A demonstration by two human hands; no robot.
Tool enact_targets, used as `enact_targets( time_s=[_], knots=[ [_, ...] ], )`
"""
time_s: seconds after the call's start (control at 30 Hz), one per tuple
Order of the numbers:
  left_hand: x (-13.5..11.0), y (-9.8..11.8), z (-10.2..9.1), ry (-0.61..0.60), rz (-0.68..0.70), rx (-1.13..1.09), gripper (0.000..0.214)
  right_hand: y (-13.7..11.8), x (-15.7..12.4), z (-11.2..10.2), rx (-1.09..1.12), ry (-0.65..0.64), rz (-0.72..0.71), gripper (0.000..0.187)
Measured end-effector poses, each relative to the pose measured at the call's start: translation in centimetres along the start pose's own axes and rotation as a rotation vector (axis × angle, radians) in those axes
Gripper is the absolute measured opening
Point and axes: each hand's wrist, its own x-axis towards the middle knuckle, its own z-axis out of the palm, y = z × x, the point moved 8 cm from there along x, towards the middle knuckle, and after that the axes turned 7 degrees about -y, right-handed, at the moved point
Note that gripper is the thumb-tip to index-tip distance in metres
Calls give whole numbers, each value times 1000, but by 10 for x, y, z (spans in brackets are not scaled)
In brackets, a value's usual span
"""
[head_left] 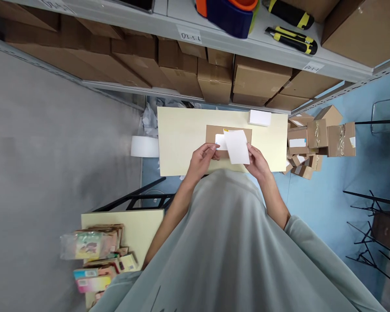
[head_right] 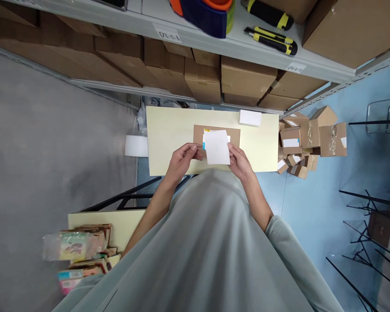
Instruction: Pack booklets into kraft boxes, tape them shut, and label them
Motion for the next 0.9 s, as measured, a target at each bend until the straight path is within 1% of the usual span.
enact_targets(
  time_s=[0.1,0.2,0.27,0.33,0.4,0.5,0.6,0.73,0.9],
  knots=[
    [3,-4,3,3,4,-10,65,4,4,-5,136,-9,-52,58],
    [3,-2,13,-28,15,-11,61,6,6,1,199,-71,-129,54],
    [3,2,23,-53,23,-12,60,7,7,6,176,-80,-143,57],
    [4,6,31,-66,28,-16,59,8,8,9,128,-86,-128,60],
    [6,10,34,-53,31,-23,60,9,9,10,77,-88,-103,66],
    [8,13,29,-5,38,-24,61,6,7,2,-18,-49,-76,72],
    [9,8,18,26,34,-22,61,-1,4,-6,-141,-15,-85,68],
    [10,-7,4,40,18,-2,58,-11,1,-8,-260,-4,-111,61],
    [14,-34,-3,28,-43,40,55,-3,5,-7,-351,25,-73,54]
  ],
)
